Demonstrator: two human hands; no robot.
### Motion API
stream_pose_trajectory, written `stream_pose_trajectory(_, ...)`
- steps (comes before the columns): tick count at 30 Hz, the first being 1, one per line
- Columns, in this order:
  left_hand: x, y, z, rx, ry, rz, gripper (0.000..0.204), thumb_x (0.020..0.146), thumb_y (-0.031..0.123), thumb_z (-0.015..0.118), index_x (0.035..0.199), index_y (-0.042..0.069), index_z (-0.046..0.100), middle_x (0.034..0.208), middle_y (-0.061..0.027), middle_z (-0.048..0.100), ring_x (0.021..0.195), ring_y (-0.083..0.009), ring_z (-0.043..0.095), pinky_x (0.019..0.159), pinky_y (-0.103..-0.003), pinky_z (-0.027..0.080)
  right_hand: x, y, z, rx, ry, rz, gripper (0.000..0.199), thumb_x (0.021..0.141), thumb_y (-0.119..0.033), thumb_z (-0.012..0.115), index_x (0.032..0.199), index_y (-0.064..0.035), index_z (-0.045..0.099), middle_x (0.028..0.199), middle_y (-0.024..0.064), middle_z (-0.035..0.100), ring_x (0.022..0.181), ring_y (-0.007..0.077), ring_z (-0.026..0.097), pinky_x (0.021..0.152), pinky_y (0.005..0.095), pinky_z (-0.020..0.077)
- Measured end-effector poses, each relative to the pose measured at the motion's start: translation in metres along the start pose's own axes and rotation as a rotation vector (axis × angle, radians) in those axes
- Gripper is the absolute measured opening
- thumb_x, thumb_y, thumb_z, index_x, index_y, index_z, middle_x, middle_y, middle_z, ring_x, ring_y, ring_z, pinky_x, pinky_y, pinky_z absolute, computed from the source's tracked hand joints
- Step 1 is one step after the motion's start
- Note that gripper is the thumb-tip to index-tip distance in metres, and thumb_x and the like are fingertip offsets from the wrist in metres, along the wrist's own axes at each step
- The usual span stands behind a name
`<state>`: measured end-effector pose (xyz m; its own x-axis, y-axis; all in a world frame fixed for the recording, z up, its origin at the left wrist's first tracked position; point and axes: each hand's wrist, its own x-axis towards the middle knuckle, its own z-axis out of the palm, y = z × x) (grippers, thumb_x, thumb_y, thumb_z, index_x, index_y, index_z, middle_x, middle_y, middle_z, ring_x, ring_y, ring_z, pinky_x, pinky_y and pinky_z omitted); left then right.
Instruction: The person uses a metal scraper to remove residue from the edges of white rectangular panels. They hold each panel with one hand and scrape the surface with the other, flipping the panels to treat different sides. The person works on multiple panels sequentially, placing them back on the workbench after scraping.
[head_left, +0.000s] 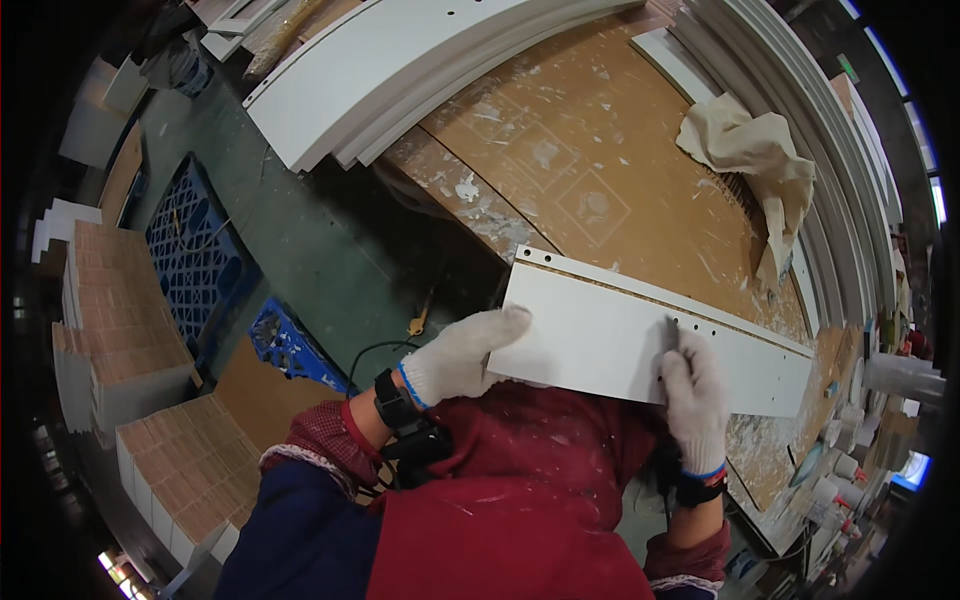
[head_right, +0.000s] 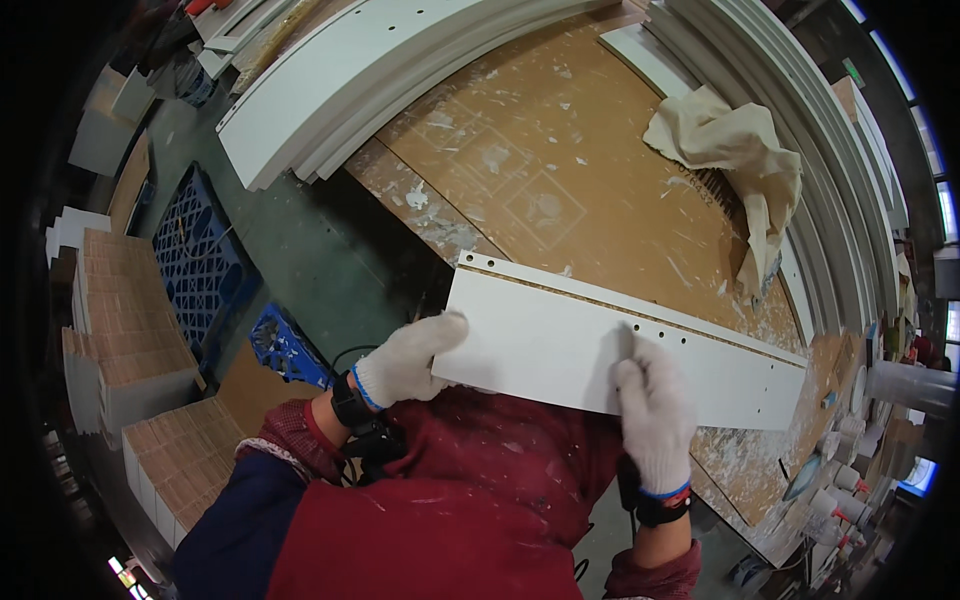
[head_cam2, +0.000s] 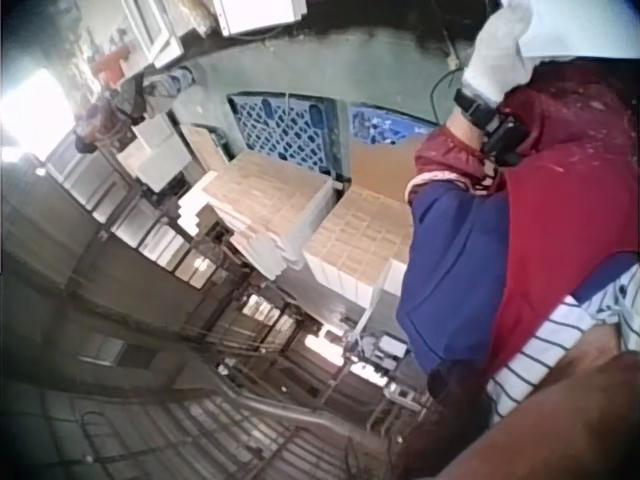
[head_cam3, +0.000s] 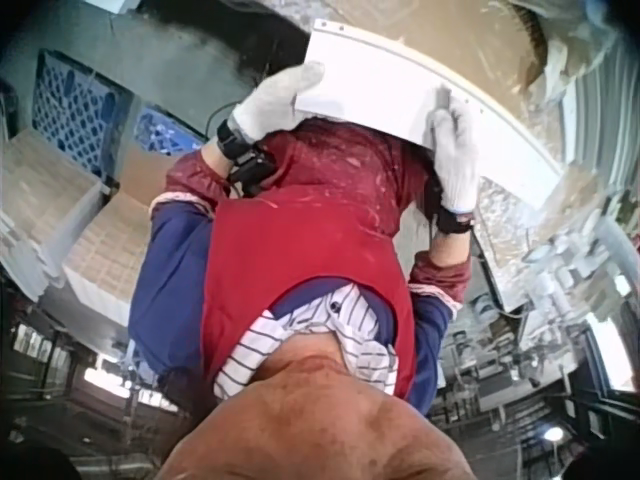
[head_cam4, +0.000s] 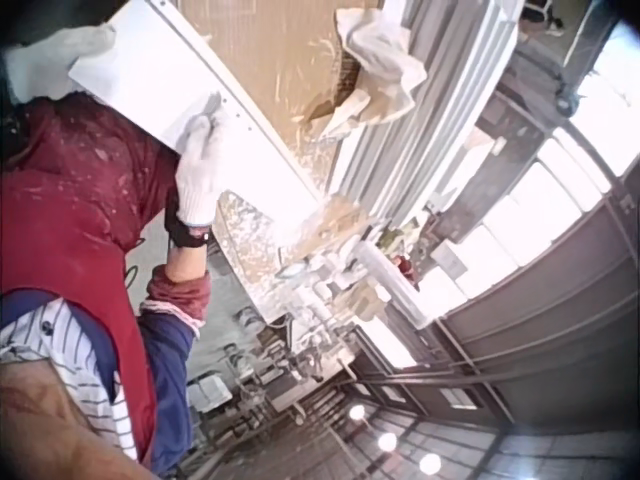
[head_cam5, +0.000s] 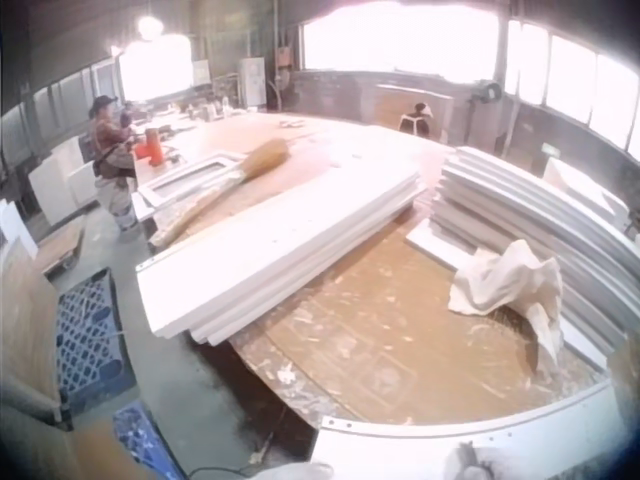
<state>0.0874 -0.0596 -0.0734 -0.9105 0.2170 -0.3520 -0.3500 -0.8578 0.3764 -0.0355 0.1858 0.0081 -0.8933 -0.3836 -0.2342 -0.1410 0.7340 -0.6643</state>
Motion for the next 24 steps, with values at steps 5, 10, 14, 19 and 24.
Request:
stream_pose_trajectory(5,0.006,0.003,0.011,0.216,-0.030,-0.125,0.048,0.088,0.011,0.063,0.130,-0.005,0.046,0.124,-0.0165,0.056,0.112,-0.0271,0.058,0.085,-0.042,0.056,0.038,0.017,-0.023,-0.385,0.305,-0.060,0.019,0.092,-0.015,0.054,0.102,0.0010,0.058,0.083,0.0202,0.062,0.078,0.0322,0.060,0.072,0.0377,0.0467)
stream_pose_trajectory(10,0.005,0.003,0.016,0.156,-0.031,-0.129,0.052,0.084,0.005,0.067,0.130,-0.006,0.045,0.122,-0.0167,0.056,0.109,-0.0254,0.059,0.084,-0.041,0.058,0.042,-0.017,0.023,-0.512,0.296,-0.268,0.019,0.092,-0.015,0.056,0.105,-0.0019,0.059,0.090,0.0214,0.065,0.083,0.0370,0.064,0.070,0.0423,0.0500)
stream_pose_trajectory(14,0.007,-0.004,0.006,0.148,-0.068,-0.127,0.048,0.085,0.006,0.066,0.128,-0.003,0.048,0.123,-0.0155,0.057,0.110,-0.0259,0.058,0.086,-0.039,0.056,0.042,-0.070,0.070,-0.454,0.099,-0.474,0.017,0.086,-0.007,0.057,0.102,-0.0045,0.058,0.087,0.0196,0.063,0.079,0.0370,0.063,0.069,0.0425,0.0510)
stream_pose_trajectory(19,0.015,-0.041,-0.048,1.114,-0.172,0.332,0.043,0.086,0.012,0.059,0.127,0.008,0.052,0.114,-0.0098,0.062,0.104,-0.0295,0.060,0.081,-0.038,0.053,0.037,-0.120,0.108,-0.431,-0.302,-0.595,0.017,0.079,-0.006,0.060,0.095,-0.0060,0.055,0.083,0.0152,0.059,0.078,0.0339,0.062,0.066,0.0406,0.0506)
stream_pose_trajectory(24,0.014,-0.032,-0.027,0.855,-0.165,0.235,0.041,0.085,0.015,0.062,0.125,0.012,0.055,0.110,-0.0070,0.066,0.102,-0.0259,0.064,0.082,-0.035,0.052,0.033,-0.096,0.089,-0.186,0.058,-0.619,0.018,0.087,-0.010,0.060,0.105,-0.0060,0.060,0.090,0.0175,0.064,0.077,0.0344,0.064,0.066,0.0383,0.0514)
